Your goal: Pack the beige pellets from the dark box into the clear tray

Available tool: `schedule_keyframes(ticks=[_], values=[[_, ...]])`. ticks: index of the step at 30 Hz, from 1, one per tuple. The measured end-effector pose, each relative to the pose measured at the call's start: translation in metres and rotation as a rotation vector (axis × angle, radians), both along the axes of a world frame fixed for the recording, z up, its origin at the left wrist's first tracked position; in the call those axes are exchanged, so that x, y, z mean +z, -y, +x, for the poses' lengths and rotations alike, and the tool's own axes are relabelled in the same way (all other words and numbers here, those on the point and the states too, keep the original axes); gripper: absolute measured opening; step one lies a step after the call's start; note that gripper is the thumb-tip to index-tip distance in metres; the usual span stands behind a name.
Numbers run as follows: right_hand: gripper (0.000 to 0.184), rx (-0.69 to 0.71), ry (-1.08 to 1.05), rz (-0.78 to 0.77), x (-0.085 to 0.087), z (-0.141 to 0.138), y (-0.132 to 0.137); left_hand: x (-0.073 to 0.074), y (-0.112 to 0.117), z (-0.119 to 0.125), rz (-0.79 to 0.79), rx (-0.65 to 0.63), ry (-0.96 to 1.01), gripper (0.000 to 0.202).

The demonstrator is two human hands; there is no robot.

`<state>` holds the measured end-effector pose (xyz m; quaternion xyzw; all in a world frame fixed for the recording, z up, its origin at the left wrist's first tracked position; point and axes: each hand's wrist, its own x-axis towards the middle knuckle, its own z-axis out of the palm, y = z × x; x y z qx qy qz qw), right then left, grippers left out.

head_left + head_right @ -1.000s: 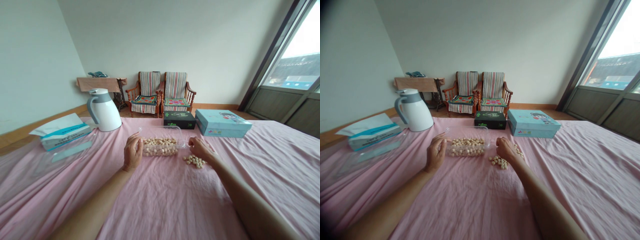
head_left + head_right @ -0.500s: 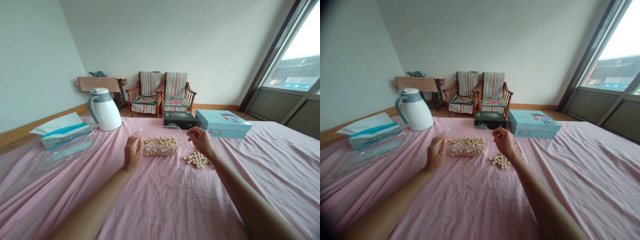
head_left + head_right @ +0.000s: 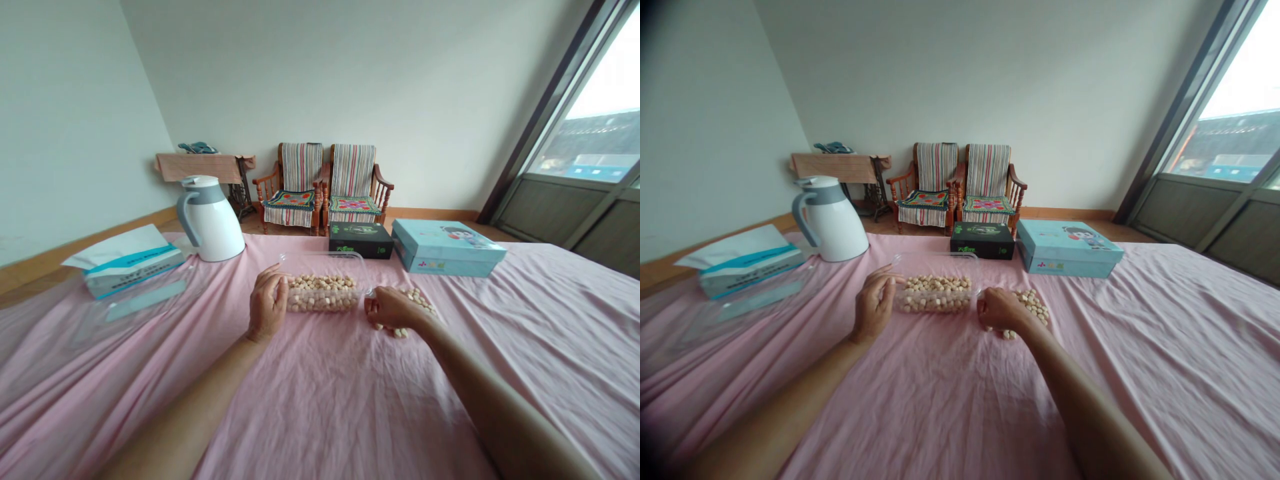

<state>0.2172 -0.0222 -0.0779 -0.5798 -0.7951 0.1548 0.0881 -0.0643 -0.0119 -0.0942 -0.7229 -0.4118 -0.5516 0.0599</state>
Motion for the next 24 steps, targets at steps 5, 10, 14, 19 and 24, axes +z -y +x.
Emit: schedule_keyframes(ticks=[5,10,14,19,24], values=[[0.013,-0.268,-0.193,0.364,-0.007,0.021,-0.021,-0.001,-0.001,0.000,-0.001,-0.002,0.006,0.029],[0.019,-0.185,-0.746,0.401,0.011,0.007,-0.016,0.000,0.000,0.001,0.004,-0.002,0.008,0.028],[0.025,-0.106,-1.084,0.359,0.023,0.002,-0.011,0.001,0.000,0.001,-0.005,0.010,0.005,0.030],[0.022,-0.485,-0.579,0.518,0.008,0.044,-0.026,-0.001,-0.002,0.000,-0.002,0.014,0.006,0.030],[0.021,-0.497,0.012,0.352,-0.029,0.075,-0.041,-0.002,-0.002,-0.001,-0.004,0.006,0.006,0.030]])
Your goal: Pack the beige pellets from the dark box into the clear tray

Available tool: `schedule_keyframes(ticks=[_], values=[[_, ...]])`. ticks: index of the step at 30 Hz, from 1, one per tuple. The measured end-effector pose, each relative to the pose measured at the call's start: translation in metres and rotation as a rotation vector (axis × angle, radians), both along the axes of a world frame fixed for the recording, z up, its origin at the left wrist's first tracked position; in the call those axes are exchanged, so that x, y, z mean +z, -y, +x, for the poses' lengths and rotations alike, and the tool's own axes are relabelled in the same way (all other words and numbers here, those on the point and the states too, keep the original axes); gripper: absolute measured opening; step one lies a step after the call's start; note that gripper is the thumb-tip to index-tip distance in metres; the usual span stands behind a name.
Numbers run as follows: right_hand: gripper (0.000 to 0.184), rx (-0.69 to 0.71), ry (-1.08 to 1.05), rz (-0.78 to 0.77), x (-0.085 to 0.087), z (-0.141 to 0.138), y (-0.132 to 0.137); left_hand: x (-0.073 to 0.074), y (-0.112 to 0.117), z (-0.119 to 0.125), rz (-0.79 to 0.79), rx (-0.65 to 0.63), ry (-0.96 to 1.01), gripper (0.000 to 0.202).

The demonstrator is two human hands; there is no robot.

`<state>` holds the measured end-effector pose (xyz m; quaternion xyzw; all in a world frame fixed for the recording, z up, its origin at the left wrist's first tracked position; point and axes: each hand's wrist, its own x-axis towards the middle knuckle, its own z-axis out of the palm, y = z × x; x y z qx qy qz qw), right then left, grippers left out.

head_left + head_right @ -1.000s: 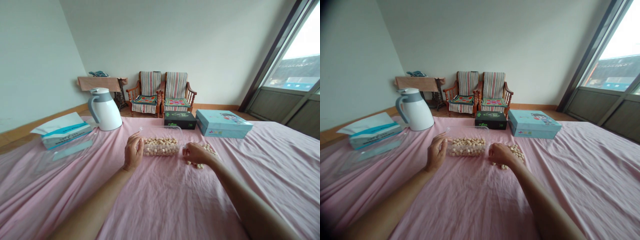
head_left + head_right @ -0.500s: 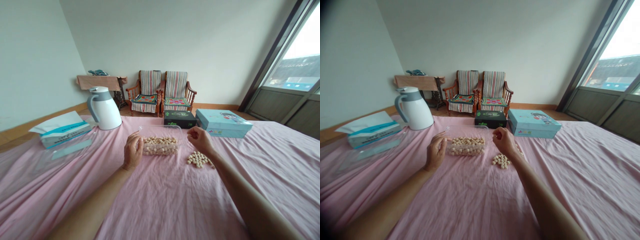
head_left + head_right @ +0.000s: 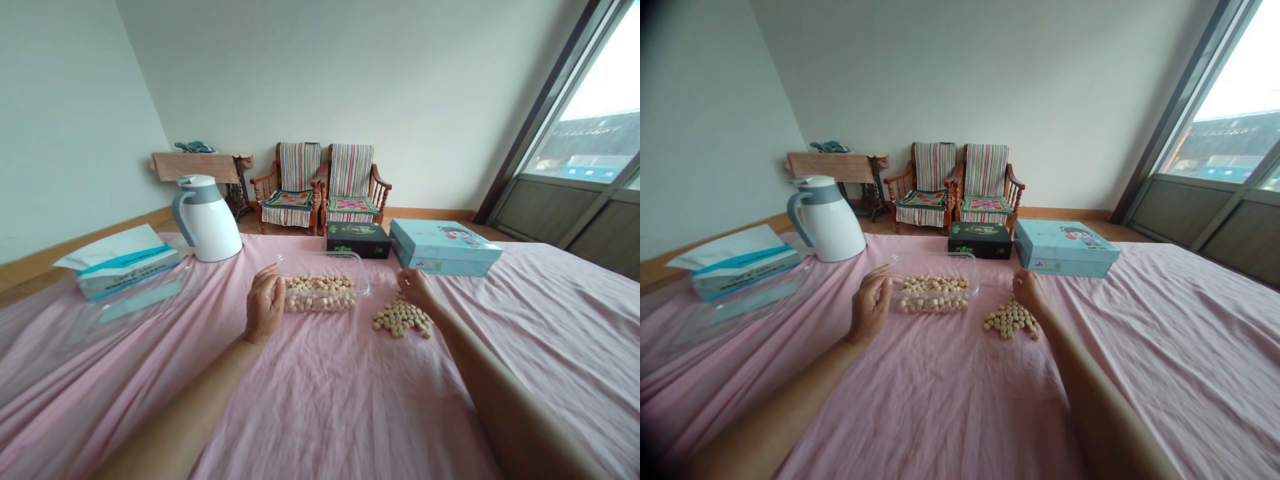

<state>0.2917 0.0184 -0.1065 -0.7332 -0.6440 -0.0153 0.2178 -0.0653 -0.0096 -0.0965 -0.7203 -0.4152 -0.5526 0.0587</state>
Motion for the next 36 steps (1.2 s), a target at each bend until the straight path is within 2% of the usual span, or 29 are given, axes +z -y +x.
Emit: schedule_keyframes(ticks=[4,8,12,15,22,25,28,31,34,36], values=[[0.023,-0.003,0.102,-0.095,-0.014,0.000,-0.001,0.001,0.001,0.001,0.004,-0.006,0.001,0.029],[0.022,0.106,0.133,-0.139,-0.010,-0.011,0.003,0.003,0.002,0.002,0.011,-0.016,0.006,0.028],[0.023,0.258,0.050,-0.103,-0.007,-0.027,0.006,0.003,0.003,0.002,0.005,-0.013,0.003,0.028],[0.024,0.301,-0.016,-0.088,-0.010,-0.034,0.005,0.003,0.002,0.001,0.014,-0.015,0.001,0.028],[0.022,0.284,-0.020,-0.105,-0.014,-0.034,0.003,0.000,0.000,0.000,0.026,-0.017,-0.011,0.026],[0.022,0.206,-0.008,-0.086,-0.007,-0.030,0.005,0.001,0.000,0.001,0.032,-0.014,-0.013,0.027],[0.021,0.094,-0.025,0.025,0.008,-0.029,0.009,0.002,0.001,0.002,0.038,-0.012,-0.013,0.027],[0.017,0.107,-0.210,0.166,0.028,-0.039,0.017,0.002,0.000,0.001,0.034,-0.013,-0.010,0.027],[0.026,0.359,-0.635,0.190,0.045,-0.057,0.025,0.001,0.000,0.000,0.029,-0.014,-0.012,0.027],[0.034,0.507,-0.885,0.217,0.051,-0.065,0.027,0.000,-0.001,0.000,0.031,-0.012,-0.013,0.027]])
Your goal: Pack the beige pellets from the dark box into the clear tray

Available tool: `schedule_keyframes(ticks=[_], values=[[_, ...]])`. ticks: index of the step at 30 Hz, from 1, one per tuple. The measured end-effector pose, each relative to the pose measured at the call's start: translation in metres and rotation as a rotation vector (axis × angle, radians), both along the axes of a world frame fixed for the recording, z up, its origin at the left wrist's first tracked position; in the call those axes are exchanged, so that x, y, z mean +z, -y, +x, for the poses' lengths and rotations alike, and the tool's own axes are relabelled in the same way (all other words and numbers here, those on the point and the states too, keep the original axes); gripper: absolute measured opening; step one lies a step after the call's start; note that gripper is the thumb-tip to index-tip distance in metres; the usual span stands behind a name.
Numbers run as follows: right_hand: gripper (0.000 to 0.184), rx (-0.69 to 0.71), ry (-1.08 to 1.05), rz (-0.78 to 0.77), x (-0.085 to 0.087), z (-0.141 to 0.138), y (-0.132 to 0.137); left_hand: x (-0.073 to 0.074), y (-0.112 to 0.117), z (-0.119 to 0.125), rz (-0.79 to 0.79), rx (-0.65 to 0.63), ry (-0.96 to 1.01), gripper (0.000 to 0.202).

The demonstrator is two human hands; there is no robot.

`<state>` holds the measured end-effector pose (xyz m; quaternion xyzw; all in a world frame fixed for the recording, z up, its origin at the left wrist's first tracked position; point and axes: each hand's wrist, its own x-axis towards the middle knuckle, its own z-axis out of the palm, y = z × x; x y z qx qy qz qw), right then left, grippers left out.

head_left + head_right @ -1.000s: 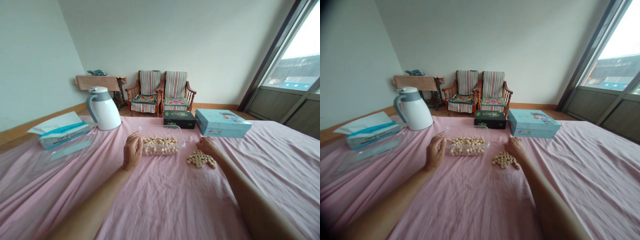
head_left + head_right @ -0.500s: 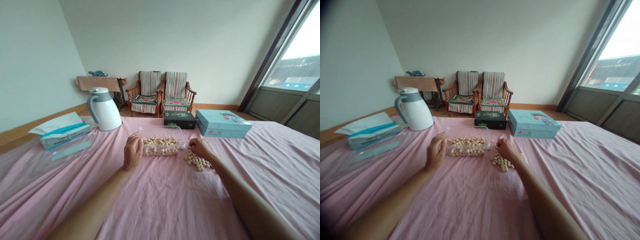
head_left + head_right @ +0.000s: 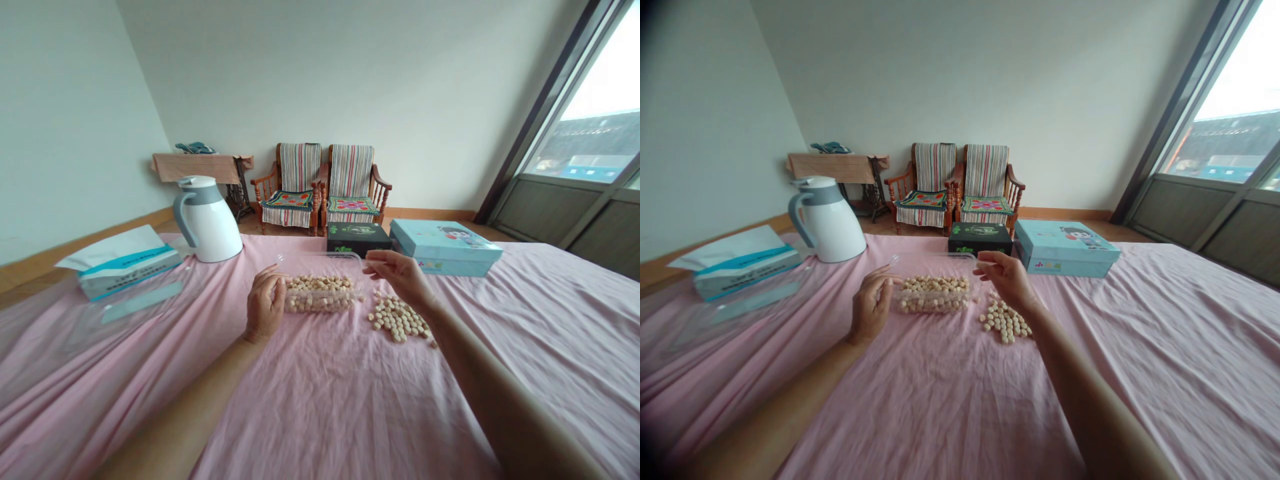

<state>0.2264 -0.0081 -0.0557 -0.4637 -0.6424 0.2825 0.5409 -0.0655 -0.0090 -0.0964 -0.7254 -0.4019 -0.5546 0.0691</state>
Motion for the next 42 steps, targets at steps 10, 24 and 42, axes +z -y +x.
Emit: schedule_keyframes(ticks=[10,24,42], values=[[0.013,-0.161,0.720,-0.046,-0.045,0.007,-0.011,-0.001,0.000,0.000,0.009,-0.008,0.007,0.026],[0.007,-0.504,0.464,0.006,-0.024,0.012,-0.008,0.000,0.002,0.001,-0.013,0.000,0.013,0.028],[0.014,-0.271,0.907,-0.140,-0.066,0.024,-0.021,0.000,0.002,0.001,-0.017,-0.004,0.004,0.028]])
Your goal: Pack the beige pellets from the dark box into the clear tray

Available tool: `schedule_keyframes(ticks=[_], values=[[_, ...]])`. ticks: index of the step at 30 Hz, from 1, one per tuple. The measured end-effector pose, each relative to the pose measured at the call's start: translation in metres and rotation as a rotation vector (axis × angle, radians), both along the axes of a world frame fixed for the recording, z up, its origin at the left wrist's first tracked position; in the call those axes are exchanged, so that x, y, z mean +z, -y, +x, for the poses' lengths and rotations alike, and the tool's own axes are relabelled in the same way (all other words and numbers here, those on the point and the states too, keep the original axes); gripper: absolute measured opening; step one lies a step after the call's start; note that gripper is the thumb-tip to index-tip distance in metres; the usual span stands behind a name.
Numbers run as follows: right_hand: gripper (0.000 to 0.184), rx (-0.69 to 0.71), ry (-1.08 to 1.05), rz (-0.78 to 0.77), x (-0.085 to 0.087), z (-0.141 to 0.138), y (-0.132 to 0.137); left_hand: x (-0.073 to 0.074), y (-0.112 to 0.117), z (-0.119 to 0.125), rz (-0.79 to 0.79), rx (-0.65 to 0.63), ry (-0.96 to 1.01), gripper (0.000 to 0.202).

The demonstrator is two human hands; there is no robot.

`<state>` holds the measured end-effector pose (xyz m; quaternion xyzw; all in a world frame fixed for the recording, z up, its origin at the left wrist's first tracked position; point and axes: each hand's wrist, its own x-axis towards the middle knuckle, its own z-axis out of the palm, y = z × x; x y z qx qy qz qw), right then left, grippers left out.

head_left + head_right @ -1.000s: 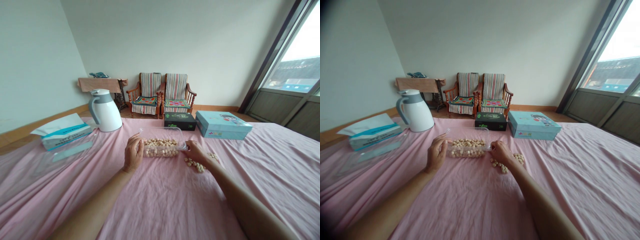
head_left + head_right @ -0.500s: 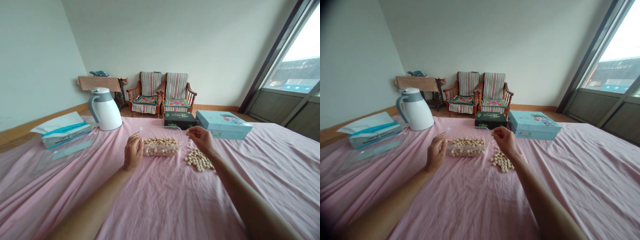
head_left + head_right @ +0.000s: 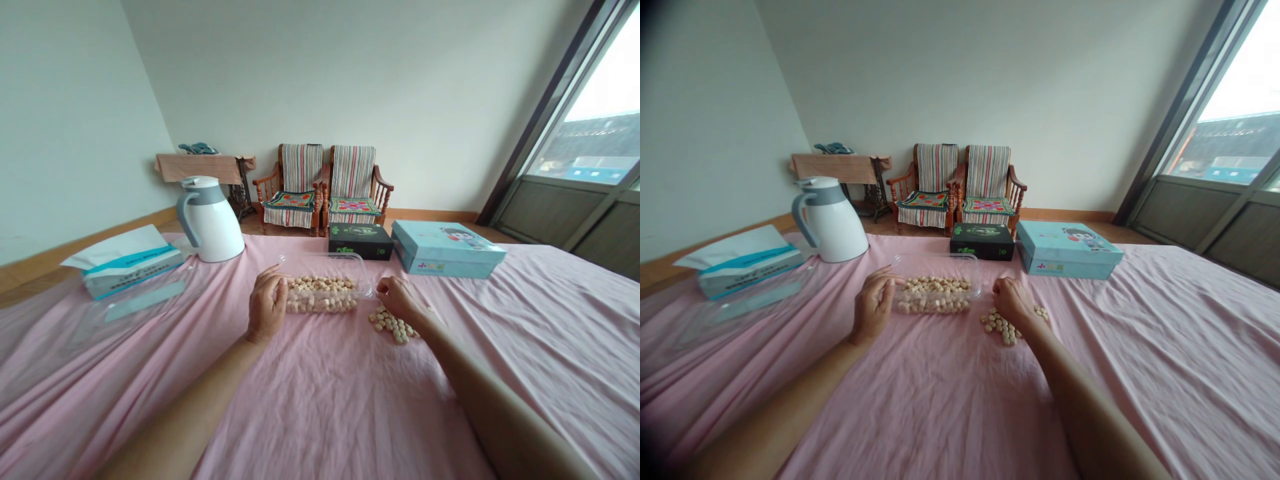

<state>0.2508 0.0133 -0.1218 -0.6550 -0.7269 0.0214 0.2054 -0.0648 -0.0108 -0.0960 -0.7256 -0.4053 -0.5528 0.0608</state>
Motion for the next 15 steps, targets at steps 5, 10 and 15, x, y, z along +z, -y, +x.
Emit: schedule_keyframes(ticks=[5,10,15], values=[[0.018,-0.090,0.002,0.040,-0.0006,0.0037,-0.0020,-0.0005,-0.0001,-0.0007,-0.008,0.003,-0.001,0.027],[0.019,-0.044,0.004,0.037,-0.0009,0.0052,-0.0020,-0.0006,-0.0004,-0.0004,-0.004,0.006,0.001,0.027],[0.017,0.005,0.041,-0.031,0.0060,0.0001,0.0023,0.0016,0.0005,0.0007,0.007,0.001,0.002,0.027]])
